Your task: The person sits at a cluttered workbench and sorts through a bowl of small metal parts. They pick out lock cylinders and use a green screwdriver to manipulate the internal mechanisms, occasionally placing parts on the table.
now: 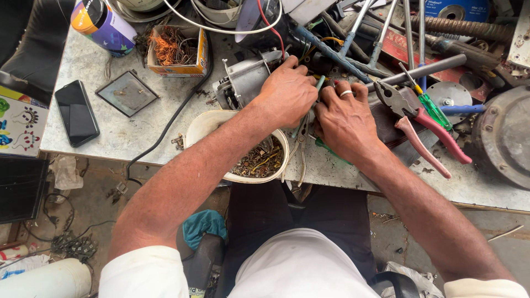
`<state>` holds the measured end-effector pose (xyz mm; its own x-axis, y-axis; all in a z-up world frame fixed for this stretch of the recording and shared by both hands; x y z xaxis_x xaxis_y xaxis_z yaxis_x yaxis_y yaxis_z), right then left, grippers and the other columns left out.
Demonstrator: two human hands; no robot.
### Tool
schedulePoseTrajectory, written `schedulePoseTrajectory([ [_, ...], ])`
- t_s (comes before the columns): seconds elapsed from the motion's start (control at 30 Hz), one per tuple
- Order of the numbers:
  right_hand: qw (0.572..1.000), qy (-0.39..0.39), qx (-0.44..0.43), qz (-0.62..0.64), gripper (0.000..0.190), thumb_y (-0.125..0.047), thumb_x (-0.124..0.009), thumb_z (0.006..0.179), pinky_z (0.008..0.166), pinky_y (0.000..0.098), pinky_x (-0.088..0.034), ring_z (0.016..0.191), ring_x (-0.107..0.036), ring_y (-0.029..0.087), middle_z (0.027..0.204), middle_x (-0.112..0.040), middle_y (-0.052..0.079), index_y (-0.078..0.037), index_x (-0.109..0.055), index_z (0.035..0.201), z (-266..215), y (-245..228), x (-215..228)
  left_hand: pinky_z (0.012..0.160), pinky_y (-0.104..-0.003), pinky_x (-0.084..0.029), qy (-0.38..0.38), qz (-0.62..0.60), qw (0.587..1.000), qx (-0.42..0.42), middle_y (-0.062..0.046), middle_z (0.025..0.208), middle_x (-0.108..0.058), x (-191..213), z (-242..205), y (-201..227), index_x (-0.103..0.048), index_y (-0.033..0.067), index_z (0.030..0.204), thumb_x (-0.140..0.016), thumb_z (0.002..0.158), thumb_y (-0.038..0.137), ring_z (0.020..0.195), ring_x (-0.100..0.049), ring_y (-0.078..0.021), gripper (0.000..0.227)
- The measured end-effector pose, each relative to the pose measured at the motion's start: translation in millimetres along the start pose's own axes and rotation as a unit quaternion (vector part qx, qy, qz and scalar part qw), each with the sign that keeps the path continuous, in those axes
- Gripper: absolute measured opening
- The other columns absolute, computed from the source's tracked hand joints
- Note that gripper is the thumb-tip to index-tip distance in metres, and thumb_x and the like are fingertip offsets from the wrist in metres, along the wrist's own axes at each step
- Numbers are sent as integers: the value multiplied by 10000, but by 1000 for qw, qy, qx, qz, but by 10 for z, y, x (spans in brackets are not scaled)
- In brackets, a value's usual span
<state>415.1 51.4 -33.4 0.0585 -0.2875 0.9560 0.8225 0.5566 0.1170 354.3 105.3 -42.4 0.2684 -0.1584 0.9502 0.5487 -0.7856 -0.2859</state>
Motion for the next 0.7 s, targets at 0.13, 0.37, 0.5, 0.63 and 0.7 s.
schedulePoseTrajectory([
  [0.13, 1000, 7, 2, 23, 225, -268, -740, 820, 1042, 469, -338, 1174, -513, 287, 1101, -616, 89, -81, -757, 944, -38, 19, 25, 1032, -432, -365, -10, -25, 1000, 2, -18, 962, -716, 4, -22, -9, -775, 124, 834, -826, 690, 268, 1019, -633, -234, 209],
  [0.37, 999, -36, -6, -1, 206, -235, -722, 835, 1014, 462, -376, 1181, -524, 299, 1085, -611, 107, -55, -740, 934, -6, 13, -34, 1045, -463, -364, -6, -12, 1000, 10, -17, 910, -731, 6, 0, 33, -771, 139, 839, -849, 664, 257, 990, -655, -240, 225],
  [0.5, 999, 14, -8, 32, 252, -223, -724, 802, 987, 468, -402, 1168, -540, 321, 1091, -612, 132, -25, -699, 956, -35, 46, 25, 1058, -495, -361, -1, -8, 1000, 19, -19, 884, -741, -58, 26, 35, -770, 133, 844, -832, 695, 235, 963, -667, -242, 192],
  [0.63, 983, 16, -76, 168, 160, -131, -706, 885, 973, 471, -430, 1036, -596, 320, 1032, -607, 148, -24, -627, 974, -164, 242, 24, 1056, -475, -375, 30, -20, 999, 22, -37, 893, -743, -106, 36, 16, -769, 132, 828, -788, 737, 157, 968, -683, -238, 96],
  [0.7, 966, 40, -93, 237, 142, -86, -708, 908, 950, 471, -441, 978, -619, 326, 968, -611, 137, -34, -605, 991, -231, 314, 69, 1047, -453, -386, 58, -29, 998, 24, -48, 902, -741, -85, 53, -6, -767, 125, 814, -768, 745, 124, 959, -693, -232, 69],
])
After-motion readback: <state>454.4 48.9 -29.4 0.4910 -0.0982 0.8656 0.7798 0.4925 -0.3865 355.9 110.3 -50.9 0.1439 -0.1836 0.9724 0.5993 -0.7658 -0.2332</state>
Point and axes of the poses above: each hand's wrist, its own z-axis towards the middle knuckle, its own x-axis out of the back of the hand, y = z × x, the point moved 8 cm from there along z, towards the middle knuckle
